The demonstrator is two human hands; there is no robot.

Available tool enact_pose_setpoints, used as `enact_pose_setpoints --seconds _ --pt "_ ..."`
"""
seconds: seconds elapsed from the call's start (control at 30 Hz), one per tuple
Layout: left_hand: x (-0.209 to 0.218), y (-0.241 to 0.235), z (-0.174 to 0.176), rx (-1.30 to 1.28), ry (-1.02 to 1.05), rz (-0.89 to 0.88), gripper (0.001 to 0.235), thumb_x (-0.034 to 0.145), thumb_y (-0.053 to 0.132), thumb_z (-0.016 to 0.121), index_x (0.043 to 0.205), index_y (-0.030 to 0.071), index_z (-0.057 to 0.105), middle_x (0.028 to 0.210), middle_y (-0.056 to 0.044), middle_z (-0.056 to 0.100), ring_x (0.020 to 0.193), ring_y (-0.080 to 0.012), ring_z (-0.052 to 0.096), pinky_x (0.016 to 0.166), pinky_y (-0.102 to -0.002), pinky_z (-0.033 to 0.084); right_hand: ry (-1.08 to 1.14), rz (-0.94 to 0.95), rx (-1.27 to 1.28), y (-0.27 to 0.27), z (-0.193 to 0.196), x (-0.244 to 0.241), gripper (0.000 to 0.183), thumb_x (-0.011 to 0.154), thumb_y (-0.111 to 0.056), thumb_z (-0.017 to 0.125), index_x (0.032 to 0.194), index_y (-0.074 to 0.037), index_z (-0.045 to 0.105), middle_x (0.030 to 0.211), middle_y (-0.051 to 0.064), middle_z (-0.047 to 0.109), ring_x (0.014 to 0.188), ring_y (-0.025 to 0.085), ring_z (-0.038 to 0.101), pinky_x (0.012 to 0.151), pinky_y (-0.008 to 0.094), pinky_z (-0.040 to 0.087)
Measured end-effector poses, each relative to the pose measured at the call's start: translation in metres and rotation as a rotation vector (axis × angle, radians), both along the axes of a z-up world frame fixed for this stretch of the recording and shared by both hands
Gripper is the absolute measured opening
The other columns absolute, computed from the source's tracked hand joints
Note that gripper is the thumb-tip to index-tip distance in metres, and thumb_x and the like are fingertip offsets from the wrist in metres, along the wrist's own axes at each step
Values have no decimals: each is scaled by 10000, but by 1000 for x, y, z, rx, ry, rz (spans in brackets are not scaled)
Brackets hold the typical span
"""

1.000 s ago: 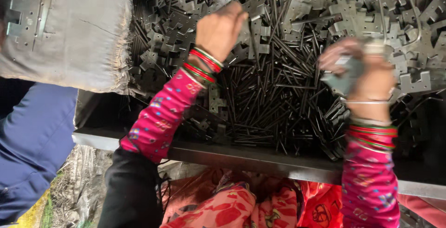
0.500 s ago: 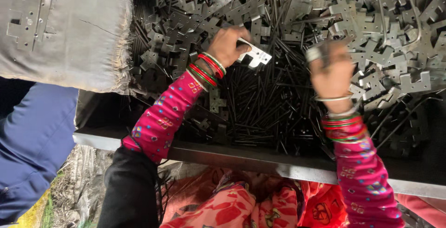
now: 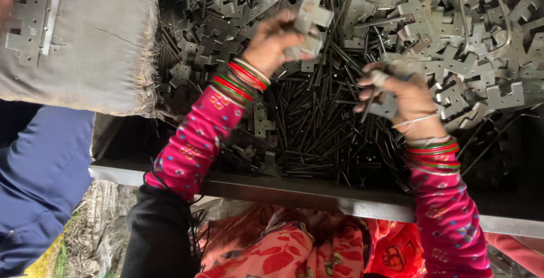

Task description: The person picks up and sorts T-shaped metal brackets and pins from a large metal bin by hand while sitting on the floor alongside others.

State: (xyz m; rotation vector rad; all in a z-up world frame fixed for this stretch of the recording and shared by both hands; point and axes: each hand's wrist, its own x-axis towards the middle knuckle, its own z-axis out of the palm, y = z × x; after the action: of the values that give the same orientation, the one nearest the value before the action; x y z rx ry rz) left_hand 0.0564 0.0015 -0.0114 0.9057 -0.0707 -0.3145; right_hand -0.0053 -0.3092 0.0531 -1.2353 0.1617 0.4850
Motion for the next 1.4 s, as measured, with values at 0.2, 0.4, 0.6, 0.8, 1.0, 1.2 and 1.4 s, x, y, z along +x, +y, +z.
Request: enact_pose_setpoints --seconds 0.2,0.4,0.6,0.8,1.0,1.2,1.4 --pt "-32 -58 1 400 -438 57 277 977 118 785 1154 23 594 1215 -177 730 1142 -299 750 996 -482 665 72 -8 0 4 -9 1 387 977 -218 588 1282 20 571 1163 163 718 1008 323 742 835 600 605" --pt "-107 -118 31 1001 -868 387 809 847 346 805 1390 -54 358 1210 -315 623 1065 -404 668 926 -405 564 35 -54 80 4 -62 -8 521 1153 -400 498 1391 63 519 1259 217 635 1127 433 613 935 606 491" --pt "-70 -96 -10 996 -357 193 423 953 118 608 1368 49 574 988 -188 743 883 -307 736 821 -386 581 -44 34 -51 18 -4 -12 621 989 -477 496 1440 -51 473 1331 103 667 1205 282 687 824 486 667" --pt "-24 -70 -98 662 -380 323 333 911 16 651 1238 -35 612 1012 -113 716 942 -168 668 879 -303 543 -468 270 -713 27 -1 -41 554 964 -370 655 1391 -21 600 1203 144 745 986 293 759 785 401 638" --pt "-7 -67 -148 522 -387 212 384 889 -88 601 1266 -58 663 1117 -78 719 1046 -143 628 975 -280 494 -731 792 -1002 42 3 -128 679 903 -537 665 1262 38 639 1239 245 681 1095 404 681 938 441 543" --pt "-2 -75 -164 406 -171 109 478 894 -69 634 1369 -67 581 1128 -56 693 987 -119 610 893 -267 509 -764 989 -1269 72 14 -185 772 736 -584 761 1264 -37 626 1154 142 658 1055 337 593 834 481 470" --pt "-15 -68 -108 293 -26 30 532 883 -48 634 1405 -17 537 996 -71 683 831 -136 641 737 -318 551 -873 821 -1275 70 4 -190 601 617 -372 834 1098 -66 642 1025 95 658 982 322 600 808 457 490"
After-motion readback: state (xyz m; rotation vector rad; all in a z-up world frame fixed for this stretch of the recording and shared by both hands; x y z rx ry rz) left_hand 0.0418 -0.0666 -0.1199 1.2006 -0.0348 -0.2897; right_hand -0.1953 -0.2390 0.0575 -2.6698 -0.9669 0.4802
